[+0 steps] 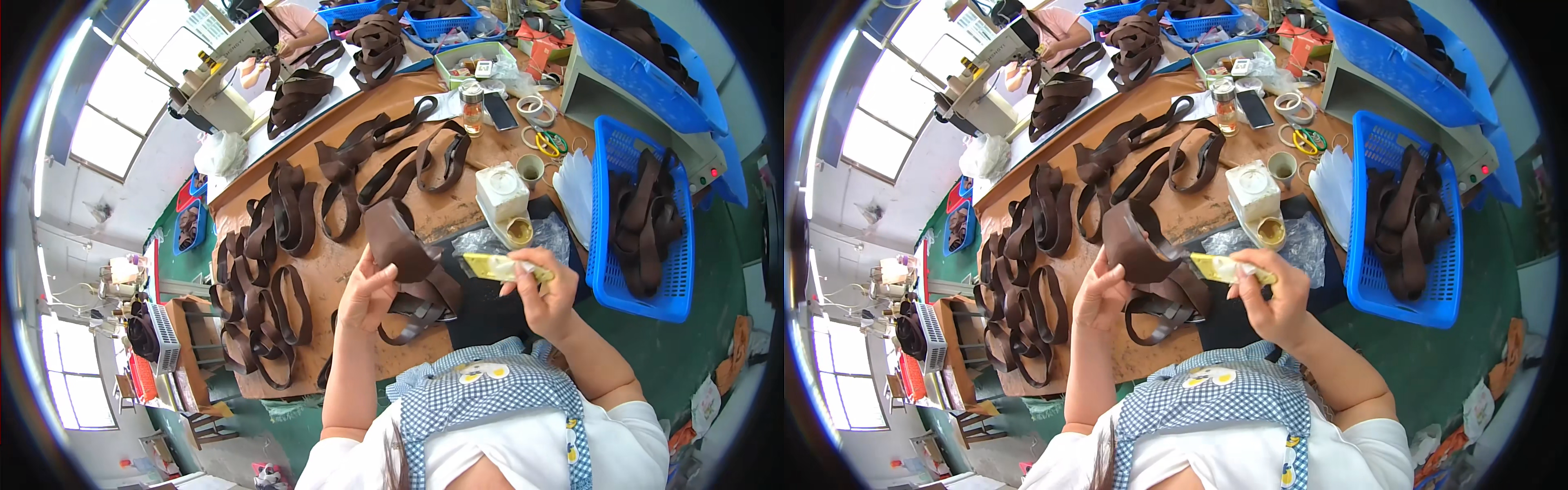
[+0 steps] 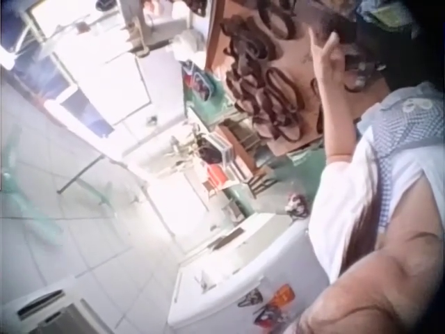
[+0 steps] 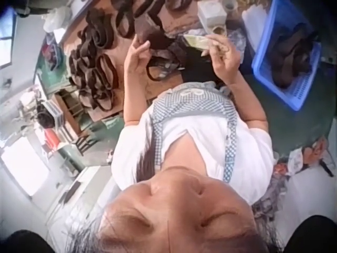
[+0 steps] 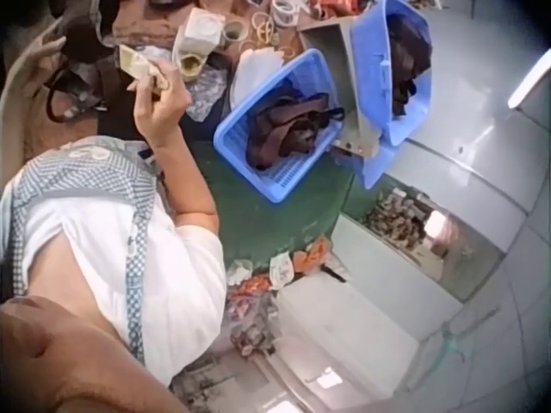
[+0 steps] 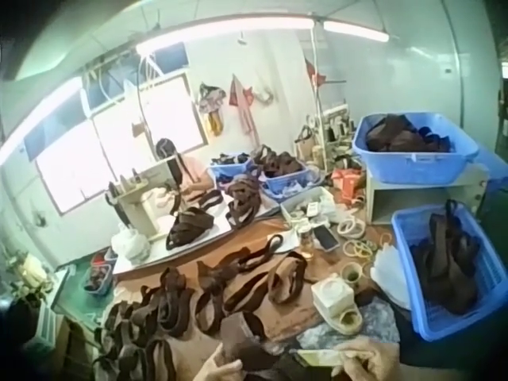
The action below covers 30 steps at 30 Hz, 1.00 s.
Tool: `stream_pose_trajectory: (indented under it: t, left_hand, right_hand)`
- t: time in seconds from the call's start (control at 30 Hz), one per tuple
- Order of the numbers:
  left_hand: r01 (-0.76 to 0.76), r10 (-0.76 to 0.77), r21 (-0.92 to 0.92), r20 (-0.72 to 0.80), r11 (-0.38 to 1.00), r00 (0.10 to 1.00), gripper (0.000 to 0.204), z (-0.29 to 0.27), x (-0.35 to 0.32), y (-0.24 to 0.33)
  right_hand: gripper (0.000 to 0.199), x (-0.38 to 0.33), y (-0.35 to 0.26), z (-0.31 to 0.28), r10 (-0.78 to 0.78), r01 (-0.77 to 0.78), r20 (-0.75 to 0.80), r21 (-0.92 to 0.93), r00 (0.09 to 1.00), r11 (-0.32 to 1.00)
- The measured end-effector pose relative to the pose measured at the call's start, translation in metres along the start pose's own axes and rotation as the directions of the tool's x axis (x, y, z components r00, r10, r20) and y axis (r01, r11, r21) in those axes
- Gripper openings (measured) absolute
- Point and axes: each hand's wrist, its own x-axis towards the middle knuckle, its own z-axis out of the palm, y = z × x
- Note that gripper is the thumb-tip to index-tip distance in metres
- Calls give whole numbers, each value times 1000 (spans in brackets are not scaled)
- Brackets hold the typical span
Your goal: Applying adhesive to the edges of leather shoe upper components on a manufacturing workbench.
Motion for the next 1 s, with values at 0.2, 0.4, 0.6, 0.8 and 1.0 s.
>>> stream_pose_trajectory:
  t: [0.2,0.4,0.6,0.8,1.0]
  left_hand:
    - [-76,77,188,5,979,997,45,-14,3,0]
    - [-161,149,211,73,964,986,46,15,-7,-1]
    - [-186,167,283,89,941,982,49,9,-8,-8]
    - [-226,215,339,68,913,974,47,10,-7,-7]
    - [-201,198,352,44,914,979,42,15,-5,-6]
  right_hand:
    - [15,20,-8,7,-27,30,-49,53,998,998]
    - [15,48,-18,16,-35,36,-19,109,999,993]
    - [14,70,-20,26,-25,24,17,73,1000,997]
    - [12,72,-23,32,-55,54,53,18,997,998]
    - [11,65,-29,32,-283,301,128,-148,950,942]
